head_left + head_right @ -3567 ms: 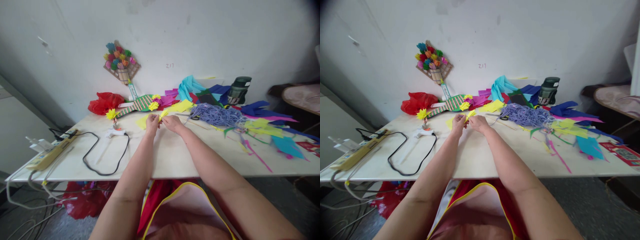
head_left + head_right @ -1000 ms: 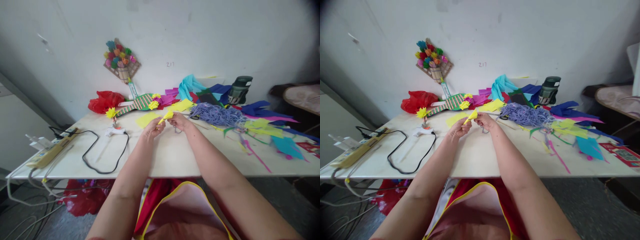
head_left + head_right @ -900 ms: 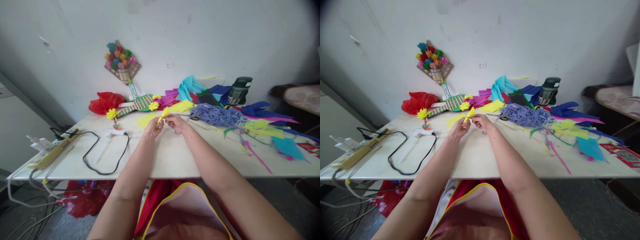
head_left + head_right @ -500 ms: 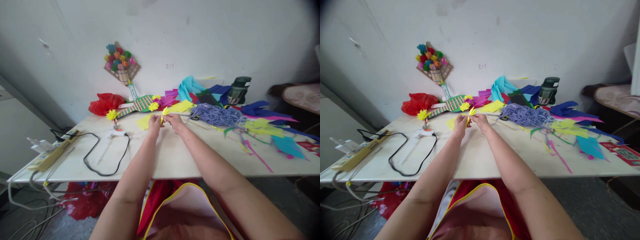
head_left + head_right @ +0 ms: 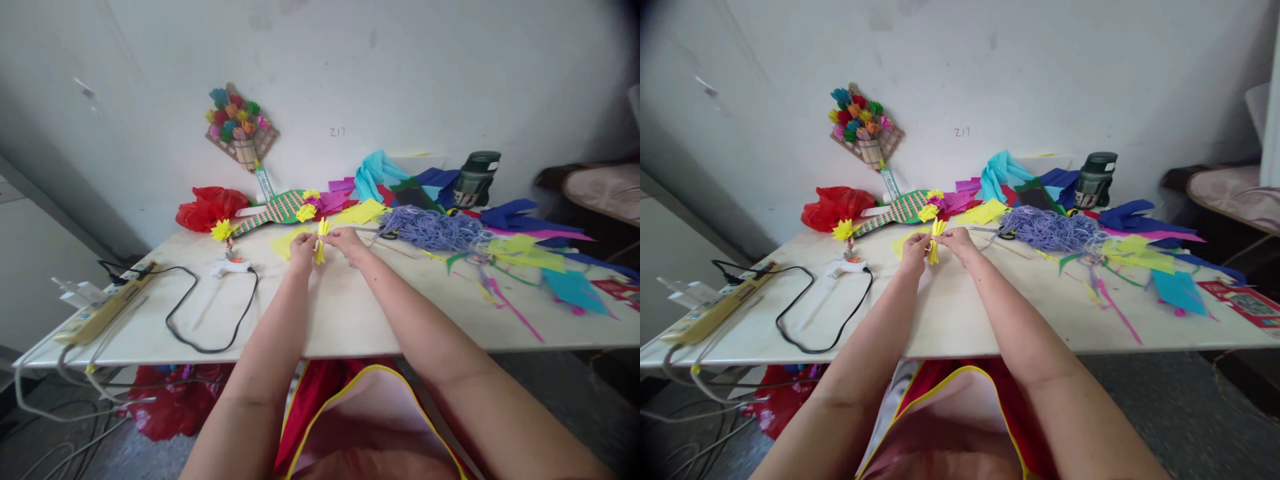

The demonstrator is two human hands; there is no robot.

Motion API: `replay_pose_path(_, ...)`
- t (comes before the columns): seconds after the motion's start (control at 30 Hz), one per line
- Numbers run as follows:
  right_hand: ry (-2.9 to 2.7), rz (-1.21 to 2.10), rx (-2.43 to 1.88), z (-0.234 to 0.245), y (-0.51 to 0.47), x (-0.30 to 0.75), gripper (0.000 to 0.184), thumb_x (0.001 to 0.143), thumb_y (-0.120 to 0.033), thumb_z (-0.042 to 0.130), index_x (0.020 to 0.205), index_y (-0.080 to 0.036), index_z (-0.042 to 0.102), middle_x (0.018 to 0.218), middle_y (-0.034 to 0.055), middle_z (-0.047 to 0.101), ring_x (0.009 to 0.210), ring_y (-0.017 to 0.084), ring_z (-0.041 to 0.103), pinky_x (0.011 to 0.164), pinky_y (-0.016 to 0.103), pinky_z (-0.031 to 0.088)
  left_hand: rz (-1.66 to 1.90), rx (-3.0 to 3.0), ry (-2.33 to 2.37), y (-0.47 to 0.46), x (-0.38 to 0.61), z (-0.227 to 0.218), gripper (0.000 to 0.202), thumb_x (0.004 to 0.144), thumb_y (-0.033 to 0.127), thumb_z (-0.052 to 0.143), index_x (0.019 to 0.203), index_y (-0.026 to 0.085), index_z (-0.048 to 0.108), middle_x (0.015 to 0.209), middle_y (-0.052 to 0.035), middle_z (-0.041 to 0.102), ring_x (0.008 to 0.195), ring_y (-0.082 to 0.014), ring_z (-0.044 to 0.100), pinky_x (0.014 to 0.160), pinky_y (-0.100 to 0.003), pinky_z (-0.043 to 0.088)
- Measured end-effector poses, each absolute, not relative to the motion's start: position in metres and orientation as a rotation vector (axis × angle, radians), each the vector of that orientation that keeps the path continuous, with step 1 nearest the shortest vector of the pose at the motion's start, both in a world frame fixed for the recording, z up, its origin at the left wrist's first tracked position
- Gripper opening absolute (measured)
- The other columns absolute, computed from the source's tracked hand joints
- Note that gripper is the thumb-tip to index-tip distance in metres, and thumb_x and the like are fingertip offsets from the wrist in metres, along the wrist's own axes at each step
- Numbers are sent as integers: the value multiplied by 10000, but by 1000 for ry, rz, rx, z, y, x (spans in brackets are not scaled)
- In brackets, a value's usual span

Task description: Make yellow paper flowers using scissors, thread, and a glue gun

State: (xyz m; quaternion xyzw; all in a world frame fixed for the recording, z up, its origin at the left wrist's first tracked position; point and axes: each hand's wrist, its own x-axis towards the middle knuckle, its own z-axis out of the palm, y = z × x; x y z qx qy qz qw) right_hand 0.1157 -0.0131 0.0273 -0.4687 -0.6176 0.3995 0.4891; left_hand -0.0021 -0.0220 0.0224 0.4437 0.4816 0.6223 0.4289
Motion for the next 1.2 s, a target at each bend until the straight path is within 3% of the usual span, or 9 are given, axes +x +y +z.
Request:
replay_pose_path(0.37, -1535, 802, -1269, 28, -13, 112, 465, 537, -585, 626, 468, -185, 399, 460, -71, 242, 486, 71, 248, 469, 243, 187, 1626, 920, 1170, -22, 3, 19, 166, 700, 223, 554, 594, 152, 447, 485, 56, 409, 414, -34, 352, 443, -174, 279)
replay_pose_path(0.63, -1529, 749, -1344, 30, -12, 114, 435, 534, -569, 641, 482, -173, 468, 450, -54, 325, 500, 87, 329, 477, 237, 233, 1521, 755, 1037, -20, 1, 20, 143, 733, 180, 540, 620, 144, 461, 460, 73, 314, 372, -19, 256, 368, -156, 203)
replay_pose_path(0.8, -1528, 733, -1384, 28, -12, 118, 429, 543, -563, 636, 490, -176, 458, 449, -65, 291, 478, 78, 294, 466, 238, 221, 1487, 753, 964, -16, -4, 17, 113, 710, 156, 573, 652, 133, 479, 583, 33, 476, 393, 0, 305, 356, -149, 199)
replay_pose_path(1.0, -1582, 645, -1456, 22, -9, 116, 386, 596, -495, 621, 461, -180, 446, 432, -62, 288, 465, 79, 289, 470, 243, 208, 1492, 841, 1108, -16, 3, 12, 161, 784, 250, 516, 687, 167, 417, 610, 27, 512, 504, -59, 499, 496, -178, 400)
replay_pose_path(1.2, -1625, 655, -1405, 17, -9, 103, 332, 625, -444, 594, 468, -167, 501, 438, -47, 363, 480, 84, 336, 480, 241, 217, 1564, 1216, 1563, -13, 7, 10, 183, 845, 286, 418, 693, 207, 353, 532, 65, 408, 408, -73, 423, 434, -187, 318)
